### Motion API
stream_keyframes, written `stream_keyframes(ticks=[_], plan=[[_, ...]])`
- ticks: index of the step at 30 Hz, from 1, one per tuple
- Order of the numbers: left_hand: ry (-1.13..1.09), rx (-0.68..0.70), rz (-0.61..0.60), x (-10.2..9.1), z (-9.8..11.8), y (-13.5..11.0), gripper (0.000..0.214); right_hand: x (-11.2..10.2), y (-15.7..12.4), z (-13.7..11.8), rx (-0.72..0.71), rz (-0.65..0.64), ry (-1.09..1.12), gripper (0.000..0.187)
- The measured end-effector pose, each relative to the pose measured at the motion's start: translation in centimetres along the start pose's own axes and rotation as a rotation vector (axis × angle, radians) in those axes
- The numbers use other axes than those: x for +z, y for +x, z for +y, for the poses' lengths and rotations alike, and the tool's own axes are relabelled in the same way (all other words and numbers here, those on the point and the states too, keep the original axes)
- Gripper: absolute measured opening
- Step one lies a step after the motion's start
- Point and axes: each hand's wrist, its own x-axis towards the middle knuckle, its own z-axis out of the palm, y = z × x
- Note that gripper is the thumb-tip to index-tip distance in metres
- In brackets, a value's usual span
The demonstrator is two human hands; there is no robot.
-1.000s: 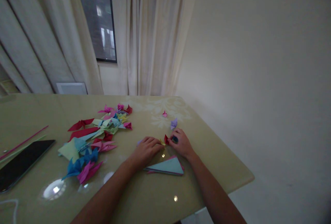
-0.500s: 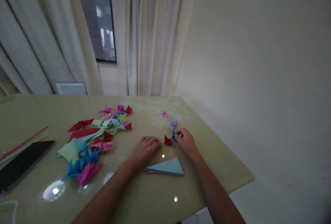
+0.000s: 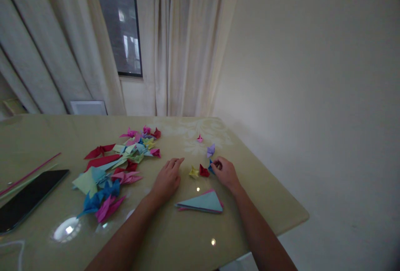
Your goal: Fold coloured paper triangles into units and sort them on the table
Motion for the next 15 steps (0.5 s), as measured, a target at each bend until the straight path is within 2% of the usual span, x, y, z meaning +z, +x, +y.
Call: stream_keyframes(ticks=[6, 11, 15], plan=[[-0.223, -0.045, 0.117, 0.7, -1.2, 0.3, 0.057, -0.1, 0.0, -0.4, -0.02, 0.062, 0.019, 0.016], [-0.289, -0.143, 0.167, 0.6, -1.6, 0.5, 0.057, -0.3, 0.0, -0.4, -0.03, 0.094, 0.039, 0.018], [-0.319, -0.153, 0.181, 0.3, -1.4, 0.6, 0.052, -0.3, 0.1, -0.4, -0.039, 0.121, 0.06, 0.019]])
